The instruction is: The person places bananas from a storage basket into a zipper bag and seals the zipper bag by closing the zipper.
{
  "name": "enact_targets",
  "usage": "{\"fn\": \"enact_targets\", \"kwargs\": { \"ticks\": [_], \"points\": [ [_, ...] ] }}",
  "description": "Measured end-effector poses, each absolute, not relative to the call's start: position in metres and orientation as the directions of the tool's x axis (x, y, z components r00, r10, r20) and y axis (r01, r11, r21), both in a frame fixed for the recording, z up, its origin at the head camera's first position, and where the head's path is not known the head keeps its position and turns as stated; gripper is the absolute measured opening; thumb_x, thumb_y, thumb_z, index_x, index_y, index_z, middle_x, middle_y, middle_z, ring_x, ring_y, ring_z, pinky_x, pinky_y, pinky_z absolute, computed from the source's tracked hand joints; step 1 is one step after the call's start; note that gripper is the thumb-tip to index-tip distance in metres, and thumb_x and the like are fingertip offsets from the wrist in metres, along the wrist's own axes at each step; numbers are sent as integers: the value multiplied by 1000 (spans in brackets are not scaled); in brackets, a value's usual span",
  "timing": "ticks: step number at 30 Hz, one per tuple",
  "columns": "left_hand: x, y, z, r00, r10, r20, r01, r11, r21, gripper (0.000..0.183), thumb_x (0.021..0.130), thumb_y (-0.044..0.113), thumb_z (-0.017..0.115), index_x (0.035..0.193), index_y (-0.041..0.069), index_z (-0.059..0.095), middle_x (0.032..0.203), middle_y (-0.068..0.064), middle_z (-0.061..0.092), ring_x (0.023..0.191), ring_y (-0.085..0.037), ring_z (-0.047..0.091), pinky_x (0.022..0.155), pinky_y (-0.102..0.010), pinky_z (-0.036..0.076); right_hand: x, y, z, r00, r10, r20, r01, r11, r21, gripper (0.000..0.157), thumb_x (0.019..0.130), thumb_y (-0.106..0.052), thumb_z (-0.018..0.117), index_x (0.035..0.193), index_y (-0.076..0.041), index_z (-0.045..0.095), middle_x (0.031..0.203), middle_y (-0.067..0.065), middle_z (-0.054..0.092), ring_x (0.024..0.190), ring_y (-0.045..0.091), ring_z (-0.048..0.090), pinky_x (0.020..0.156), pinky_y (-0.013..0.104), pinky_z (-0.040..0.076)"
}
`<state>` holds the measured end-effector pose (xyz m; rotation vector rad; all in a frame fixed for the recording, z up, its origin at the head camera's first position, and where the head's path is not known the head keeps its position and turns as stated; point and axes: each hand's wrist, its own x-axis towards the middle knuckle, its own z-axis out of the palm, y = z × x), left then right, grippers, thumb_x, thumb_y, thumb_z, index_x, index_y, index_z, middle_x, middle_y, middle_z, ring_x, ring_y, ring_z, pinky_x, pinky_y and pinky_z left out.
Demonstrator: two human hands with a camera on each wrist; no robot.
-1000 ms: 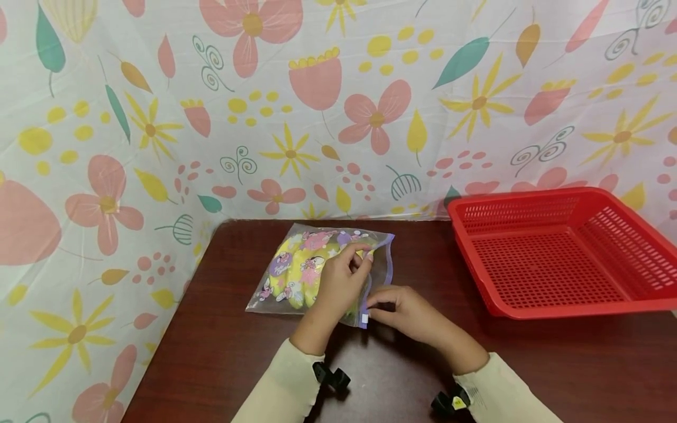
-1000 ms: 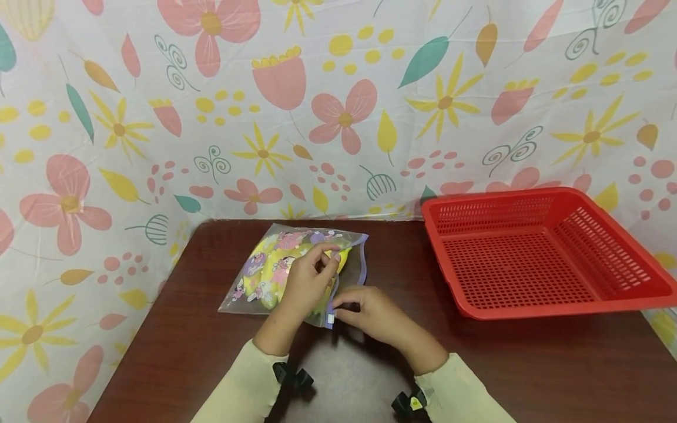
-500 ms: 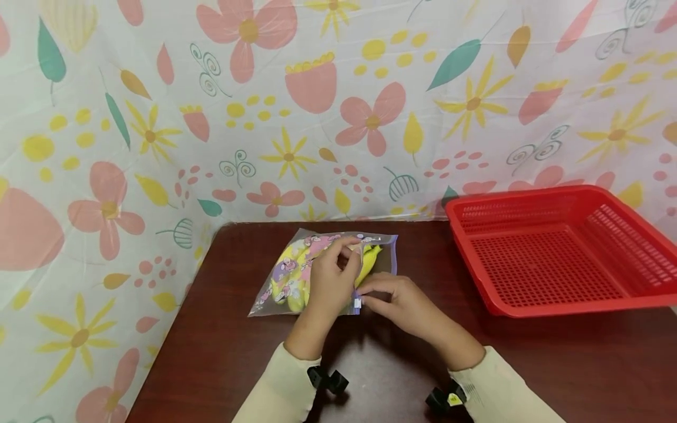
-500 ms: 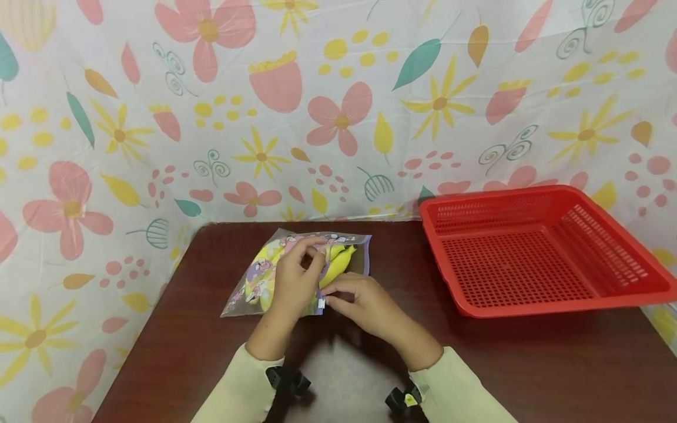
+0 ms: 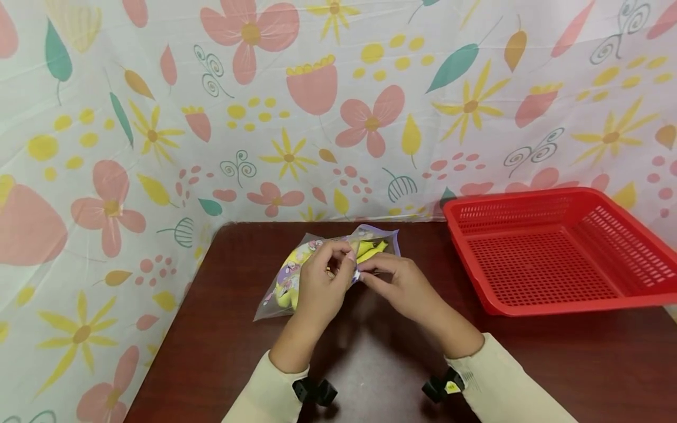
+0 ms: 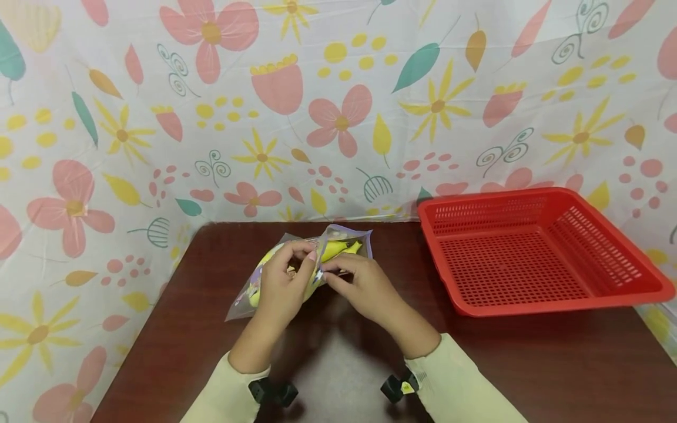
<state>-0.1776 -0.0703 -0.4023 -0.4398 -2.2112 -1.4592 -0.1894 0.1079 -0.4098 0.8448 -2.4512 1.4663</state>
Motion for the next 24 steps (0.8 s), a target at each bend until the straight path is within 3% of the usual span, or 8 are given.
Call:
{"fn": "enact_targets", "kwargs": {
  "ticks": [12, 18, 24],
  "points": [
    [-167, -79, -389, -755, 102, 648, 610, 470, 637, 17, 91, 17, 75, 105, 11, 69, 97, 1, 66, 93, -12, 62, 77, -35, 55, -191, 103, -380, -863, -289, 414, -501, 388, -774, 15, 89, -11, 76, 104, -12, 79, 105, 2, 77, 98, 11, 68, 81, 23, 58],
    [-167, -80, -383, -729, 56, 682, 623, 469, 626, 10, 96, 16, 69, 104, 10, 72, 95, -1, 69, 86, -11, 63, 75, -34, 56, -191, 102, -366, -859, -279, 430, -511, 398, -762, 11, 90, -12, 77, 100, -14, 78, 98, -2, 76, 92, 9, 67, 81, 21, 55],
    [-166, -81, -372, -733, 21, 680, 622, 426, 657, 13, 99, 19, 66, 101, 10, 74, 91, 0, 71, 78, -9, 61, 67, -25, 51, -192, 103, -352, -841, -287, 458, -539, 389, -747, 9, 88, -10, 77, 96, -14, 77, 96, -2, 74, 90, 8, 65, 81, 24, 56]
  ]
}}
